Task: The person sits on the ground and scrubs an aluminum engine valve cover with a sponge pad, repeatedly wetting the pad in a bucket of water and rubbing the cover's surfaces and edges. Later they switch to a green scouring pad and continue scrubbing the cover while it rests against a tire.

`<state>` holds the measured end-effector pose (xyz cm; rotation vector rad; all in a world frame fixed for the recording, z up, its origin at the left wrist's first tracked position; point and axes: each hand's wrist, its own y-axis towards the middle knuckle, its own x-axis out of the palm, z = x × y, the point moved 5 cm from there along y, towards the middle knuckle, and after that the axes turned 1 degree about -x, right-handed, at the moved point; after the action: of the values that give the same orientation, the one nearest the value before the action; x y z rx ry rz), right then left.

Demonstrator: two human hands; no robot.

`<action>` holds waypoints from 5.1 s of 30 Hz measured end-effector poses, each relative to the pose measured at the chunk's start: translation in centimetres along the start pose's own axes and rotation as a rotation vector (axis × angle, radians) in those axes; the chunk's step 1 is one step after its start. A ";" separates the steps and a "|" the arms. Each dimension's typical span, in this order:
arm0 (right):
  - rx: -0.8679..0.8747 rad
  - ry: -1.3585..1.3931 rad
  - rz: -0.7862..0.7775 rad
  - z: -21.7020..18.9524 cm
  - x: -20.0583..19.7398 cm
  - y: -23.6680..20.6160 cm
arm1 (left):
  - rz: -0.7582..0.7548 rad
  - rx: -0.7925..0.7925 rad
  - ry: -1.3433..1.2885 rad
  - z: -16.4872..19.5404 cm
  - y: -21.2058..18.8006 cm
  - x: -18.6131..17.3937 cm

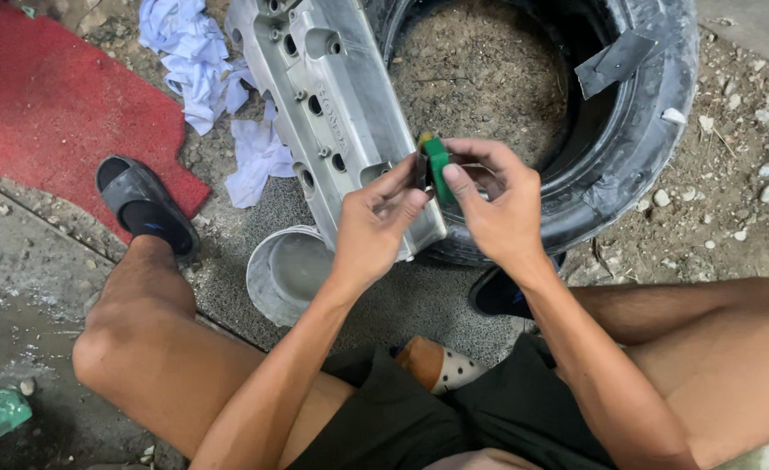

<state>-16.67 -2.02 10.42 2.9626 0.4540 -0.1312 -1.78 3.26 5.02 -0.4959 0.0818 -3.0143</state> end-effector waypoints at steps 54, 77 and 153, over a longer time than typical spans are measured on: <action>-0.154 0.109 -0.026 -1.5 1.4 -1.6 | 0.081 0.202 0.130 2.1 -1.2 0.4; 0.187 0.264 0.137 5.0 -0.9 -0.7 | 0.079 0.262 0.387 2.9 -1.8 3.1; -0.153 -0.577 0.208 10.1 4.0 -7.2 | 0.563 0.348 0.279 -12.0 2.7 -4.2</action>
<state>-15.73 4.42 -0.91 2.6268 0.0725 -0.8499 -1.44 1.45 -7.83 -0.0070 -0.2404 -2.4450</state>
